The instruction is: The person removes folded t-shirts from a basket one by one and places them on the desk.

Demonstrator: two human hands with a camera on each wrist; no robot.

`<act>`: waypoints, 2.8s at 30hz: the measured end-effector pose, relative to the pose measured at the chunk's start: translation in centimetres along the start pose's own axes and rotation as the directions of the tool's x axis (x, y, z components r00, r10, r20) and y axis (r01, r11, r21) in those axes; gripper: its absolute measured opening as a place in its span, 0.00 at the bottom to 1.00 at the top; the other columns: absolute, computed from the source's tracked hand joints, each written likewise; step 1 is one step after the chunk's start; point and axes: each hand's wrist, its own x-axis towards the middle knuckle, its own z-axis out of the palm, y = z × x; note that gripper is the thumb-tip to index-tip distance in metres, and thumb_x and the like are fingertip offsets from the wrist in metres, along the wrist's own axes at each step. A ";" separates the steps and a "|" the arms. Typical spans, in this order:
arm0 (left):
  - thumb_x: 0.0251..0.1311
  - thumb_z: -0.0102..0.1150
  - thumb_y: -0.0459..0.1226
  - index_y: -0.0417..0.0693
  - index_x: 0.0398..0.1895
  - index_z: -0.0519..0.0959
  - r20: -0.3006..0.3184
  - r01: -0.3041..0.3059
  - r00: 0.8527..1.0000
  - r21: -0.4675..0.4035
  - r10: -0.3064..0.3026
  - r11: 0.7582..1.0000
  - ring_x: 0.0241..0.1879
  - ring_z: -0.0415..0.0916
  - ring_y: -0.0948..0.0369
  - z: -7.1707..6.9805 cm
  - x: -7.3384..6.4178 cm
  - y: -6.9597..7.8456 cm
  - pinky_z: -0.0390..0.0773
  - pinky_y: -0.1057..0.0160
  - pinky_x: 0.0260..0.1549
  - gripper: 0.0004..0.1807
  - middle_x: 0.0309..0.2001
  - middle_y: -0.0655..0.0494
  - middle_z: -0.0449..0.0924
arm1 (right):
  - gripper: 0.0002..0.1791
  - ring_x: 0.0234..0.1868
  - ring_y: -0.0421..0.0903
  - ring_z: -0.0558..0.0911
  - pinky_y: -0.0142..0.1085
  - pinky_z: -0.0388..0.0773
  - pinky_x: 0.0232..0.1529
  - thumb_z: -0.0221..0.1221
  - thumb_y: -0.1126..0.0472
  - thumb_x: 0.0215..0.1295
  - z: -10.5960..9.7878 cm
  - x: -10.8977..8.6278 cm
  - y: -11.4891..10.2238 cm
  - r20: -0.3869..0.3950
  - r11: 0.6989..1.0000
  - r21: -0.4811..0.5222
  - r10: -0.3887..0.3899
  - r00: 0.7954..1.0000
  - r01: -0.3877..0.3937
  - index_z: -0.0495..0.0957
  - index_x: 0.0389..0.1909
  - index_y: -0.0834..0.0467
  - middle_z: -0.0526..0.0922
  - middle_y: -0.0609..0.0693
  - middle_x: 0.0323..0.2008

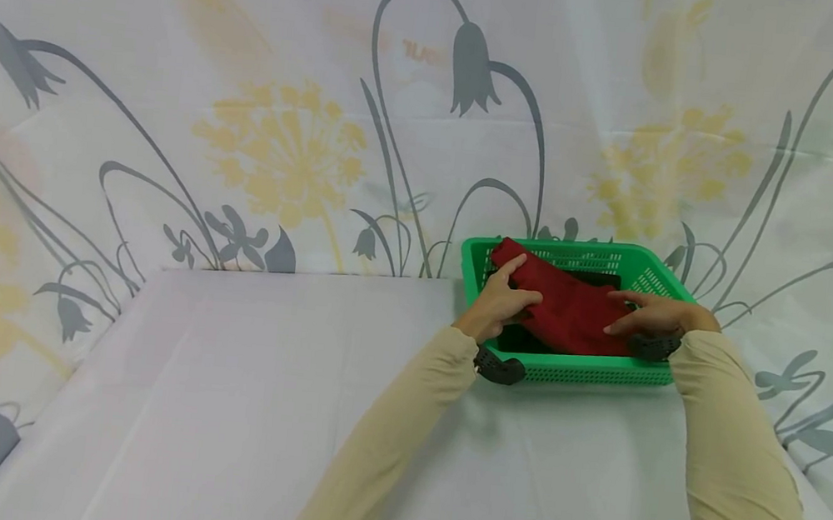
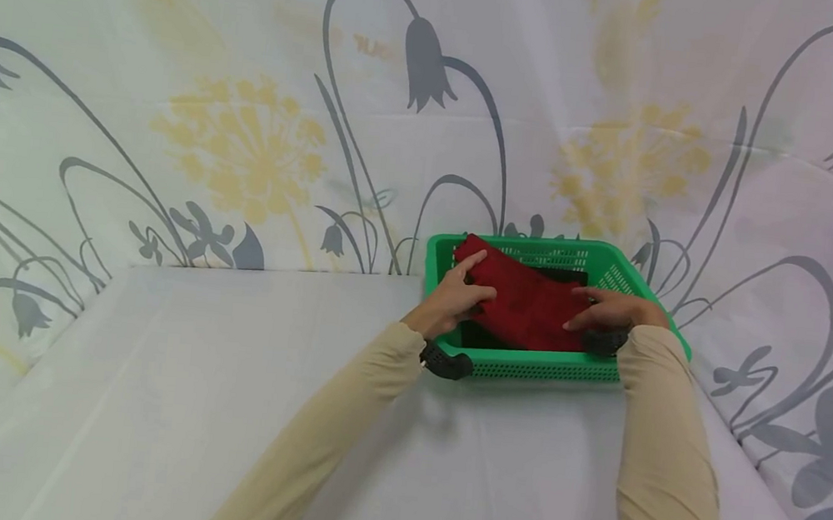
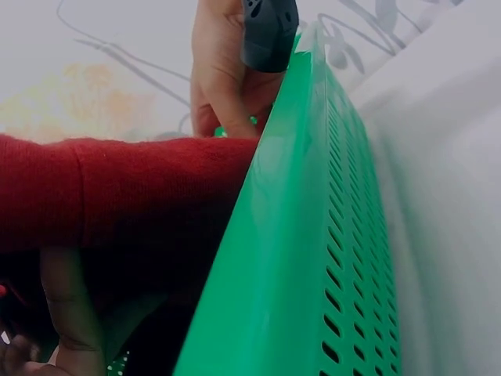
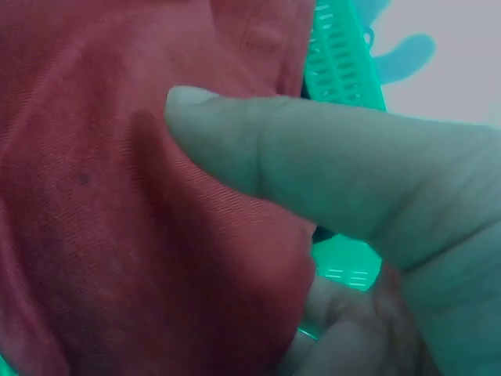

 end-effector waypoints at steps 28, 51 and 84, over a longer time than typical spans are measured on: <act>0.58 0.55 0.23 0.59 0.75 0.58 0.031 -0.021 0.999 -0.011 0.022 1.000 0.25 0.70 0.61 -0.9 -0.3 0.8 0.74 0.65 0.26 0.43 0.43 0.54 0.71 | 0.48 0.66 0.69 0.51 0.49 0.66 0.56 0.61 0.63 0.64 0.8 0.8 -0.5 0.024 0.998 0.052 -0.036 0.999 0.035 0.38 0.72 0.72 0.32 0.76 0.69; 0.57 0.53 0.23 0.60 0.76 0.57 0.046 -0.100 0.993 -0.146 0.108 0.984 0.45 0.67 0.57 -2.4 -0.5 2.0 0.74 0.58 0.39 0.43 0.56 0.54 0.64 | 0.47 0.43 0.45 0.77 0.38 0.77 0.39 0.59 0.65 0.66 0.5 -0.6 -1.2 -0.206 0.920 0.368 -0.061 0.977 0.135 0.40 0.77 0.56 0.52 0.62 0.68; 0.57 0.52 0.22 0.62 0.76 0.56 0.102 -0.176 0.976 -0.152 0.192 0.973 0.52 0.64 0.56 -5.2 -2.1 4.2 0.75 0.61 0.37 0.44 0.61 0.53 0.62 | 0.49 0.41 0.41 0.80 0.41 0.81 0.40 0.66 0.59 0.62 1.7 -3.7 -5.7 -0.439 0.869 0.437 -0.019 0.898 0.232 0.47 0.76 0.34 0.47 0.53 0.72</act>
